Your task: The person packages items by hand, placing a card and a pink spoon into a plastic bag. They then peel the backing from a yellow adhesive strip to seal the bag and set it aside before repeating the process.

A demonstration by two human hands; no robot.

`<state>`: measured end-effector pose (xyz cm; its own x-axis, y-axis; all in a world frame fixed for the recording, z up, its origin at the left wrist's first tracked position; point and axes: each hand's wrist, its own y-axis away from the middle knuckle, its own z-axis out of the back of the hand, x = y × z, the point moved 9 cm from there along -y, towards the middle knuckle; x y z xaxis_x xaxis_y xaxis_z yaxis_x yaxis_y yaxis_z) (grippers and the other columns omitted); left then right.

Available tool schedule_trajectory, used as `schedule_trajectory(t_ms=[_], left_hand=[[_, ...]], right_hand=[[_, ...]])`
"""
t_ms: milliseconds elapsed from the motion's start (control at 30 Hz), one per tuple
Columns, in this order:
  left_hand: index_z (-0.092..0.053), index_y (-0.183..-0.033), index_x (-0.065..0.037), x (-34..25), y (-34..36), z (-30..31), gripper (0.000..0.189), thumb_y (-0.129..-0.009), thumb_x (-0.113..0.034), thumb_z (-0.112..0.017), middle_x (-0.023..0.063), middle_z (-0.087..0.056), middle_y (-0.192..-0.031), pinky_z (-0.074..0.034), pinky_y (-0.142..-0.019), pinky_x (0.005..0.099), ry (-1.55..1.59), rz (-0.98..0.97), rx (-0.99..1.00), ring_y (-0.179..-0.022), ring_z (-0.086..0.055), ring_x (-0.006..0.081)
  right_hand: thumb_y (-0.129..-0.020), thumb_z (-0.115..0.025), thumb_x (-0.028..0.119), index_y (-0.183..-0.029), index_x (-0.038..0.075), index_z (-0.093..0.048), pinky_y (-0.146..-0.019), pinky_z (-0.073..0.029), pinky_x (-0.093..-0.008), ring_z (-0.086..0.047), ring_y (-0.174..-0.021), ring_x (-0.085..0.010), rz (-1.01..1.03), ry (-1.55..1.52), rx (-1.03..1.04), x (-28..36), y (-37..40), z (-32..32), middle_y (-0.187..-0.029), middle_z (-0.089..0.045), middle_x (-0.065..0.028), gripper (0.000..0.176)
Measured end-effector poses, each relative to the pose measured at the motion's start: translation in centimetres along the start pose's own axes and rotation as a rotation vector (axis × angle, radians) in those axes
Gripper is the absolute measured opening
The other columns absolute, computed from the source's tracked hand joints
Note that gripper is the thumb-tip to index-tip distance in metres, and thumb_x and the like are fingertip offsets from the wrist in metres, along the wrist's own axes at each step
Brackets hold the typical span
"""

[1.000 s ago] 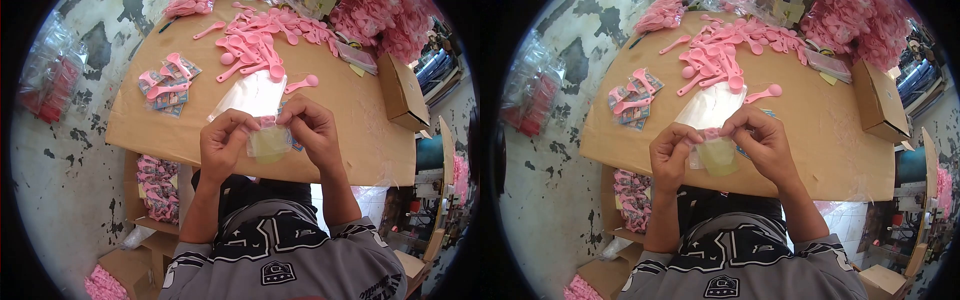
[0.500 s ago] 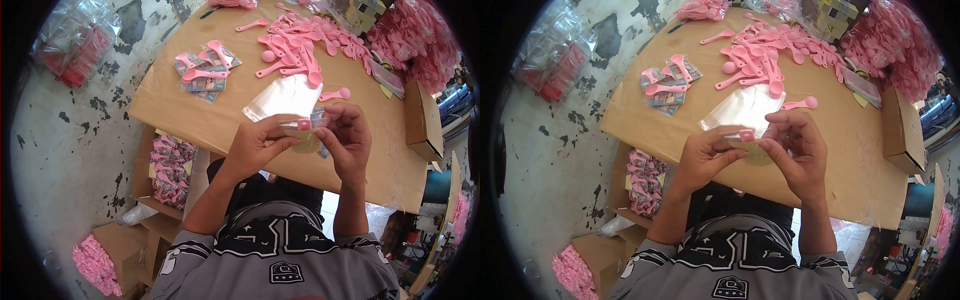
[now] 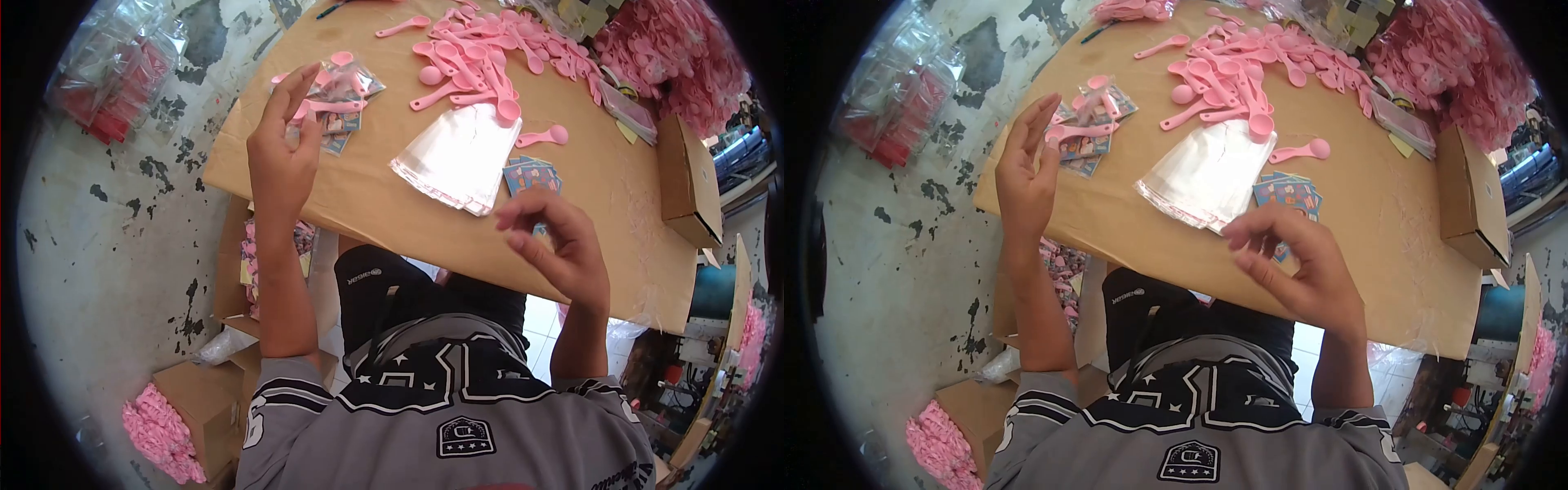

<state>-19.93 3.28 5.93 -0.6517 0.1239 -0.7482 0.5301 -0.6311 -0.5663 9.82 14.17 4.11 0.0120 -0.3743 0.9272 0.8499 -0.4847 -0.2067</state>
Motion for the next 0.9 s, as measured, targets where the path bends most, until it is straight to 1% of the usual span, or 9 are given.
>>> schedule_trajectory(t_ms=[100,200,267,333,433,533,733,833,900], left_hand=[[-0.061,-0.141,-0.001,0.3,1.7,-1.0,0.048,-0.095,0.01,-0.054,0.0119,-0.07,-0.138,-0.049,-0.11,0.0341,0.097,0.0,0.004,-0.131,-0.065,0.0208],[-0.061,-0.14,0.001,0.6,2.6,-1.6,0.045,-0.096,0.01,-0.054,0.0119,-0.07,-0.137,-0.047,-0.113,0.0348,0.13,-0.007,-0.001,-0.131,-0.065,0.0213],[-0.061,-0.139,0.003,0.8,2.9,-1.6,0.043,-0.097,0.01,-0.053,0.0132,-0.07,-0.137,-0.047,-0.114,0.0353,0.199,0.009,-0.014,-0.13,-0.065,0.022],[-0.062,-0.137,0.004,0.7,3.1,-1.6,0.039,-0.099,0.01,-0.053,0.0144,-0.07,-0.136,-0.047,-0.115,0.0359,0.251,0.019,-0.029,-0.13,-0.065,0.0226],[-0.062,-0.134,0.006,1.3,3.1,-1.6,0.035,-0.1,0.009,-0.052,0.0158,-0.07,-0.134,-0.046,-0.116,0.0363,0.292,0.037,-0.039,-0.13,-0.065,0.0229],[-0.062,-0.132,0.006,1.8,3.8,-1.6,0.032,-0.102,0.008,-0.053,0.0159,-0.071,-0.132,-0.047,-0.115,0.0353,0.295,0.067,-0.043,-0.129,-0.065,0.0225],[-0.064,-0.13,0.007,1.7,4.4,-2.1,0.028,-0.104,0.006,-0.054,0.0178,-0.072,-0.129,-0.048,-0.112,0.0344,0.295,0.065,0.015,-0.126,-0.066,0.0219],[-0.065,-0.127,0.007,1.6,4.7,-1.7,0.026,-0.104,0.005,-0.054,0.0158,-0.073,-0.126,-0.049,-0.109,0.0331,0.291,0.08,0.013,-0.122,-0.068,0.0199],[-0.066,-0.125,0.007,1.5,5.0,-1.7,0.024,-0.104,0.005,-0.055,0.0142,-0.074,-0.124,-0.05,-0.107,0.032,0.305,0.089,0.007,-0.12,-0.069,0.0186]], right_hand=[[-0.093,-0.078,0.008,-0.114,0.0,-0.072,-0.076,-0.053,-0.03,-0.069,-0.089,-0.0167,0.032,0.006,0.255,0.9,1.0,-1.7,-0.104,-0.074,-0.0075,0.023],[-0.095,-0.077,0.016,-0.12,-0.001,-0.07,-0.078,-0.054,-0.0308,-0.071,-0.093,-0.0183,0.079,-0.122,0.276,1.7,2.2,2.1,-0.106,-0.074,-0.0102,0.031],[-0.098,-0.074,0.025,-0.129,-0.001,-0.065,-0.083,-0.055,-0.035,-0.072,-0.099,-0.021,-0.152,-0.401,-0.006,-1.8,4.0,8.7,-0.111,-0.074,-0.0134,0.041],[-0.102,-0.07,0.031,-0.137,0.002,-0.061,-0.084,-0.057,-0.038,-0.074,-0.101,-0.0231,-0.293,1.036,-0.507,-1.1,4.7,14.7,-0.118,-0.073,-0.0148,0.047],[-0.102,-0.071,0.031,-0.139,0.004,-0.062,-0.089,-0.058,-0.0395,-0.073,-0.105,-0.026,-0.112,1.508,-0.66,-0.6,7.9,18.0,-0.124,-0.072,-0.0158,0.046],[-0.102,-0.07,0.026,-0.141,0.006,-0.061,-0.096,-0.055,-0.0389,-0.072,-0.111,-0.026,-0.478,0.699,-0.851,-0.5,7.9,15.6,-0.13,-0.07,-0.0162,0.045],[-0.102,-0.068,0.017,-0.138,0.003,-0.063,-0.092,-0.057,-0.0353,-0.072,-0.107,-0.0209,-0.048,0.957,-0.601,-0.9,5.5,10.9,-0.129,-0.07,-0.0162,0.039],[-0.1,-0.07,0.015,-0.131,-0.003,-0.066,-0.093,-0.055,-0.034,-0.072,-0.108,-0.021,-0.062,-0.073,-0.552,-1.6,4.8,9.2,-0.123,-0.073,-0.0188,0.035],[-0.099,-0.071,0.013,-0.129,-0.005,-0.066,-0.099,-0.052,-0.0344,-0.07,-0.113,-0.0207,-0.237,-0.287,-0.377,-2.2,5.5,9.9,-0.125,-0.072,-0.0197,0.036]])
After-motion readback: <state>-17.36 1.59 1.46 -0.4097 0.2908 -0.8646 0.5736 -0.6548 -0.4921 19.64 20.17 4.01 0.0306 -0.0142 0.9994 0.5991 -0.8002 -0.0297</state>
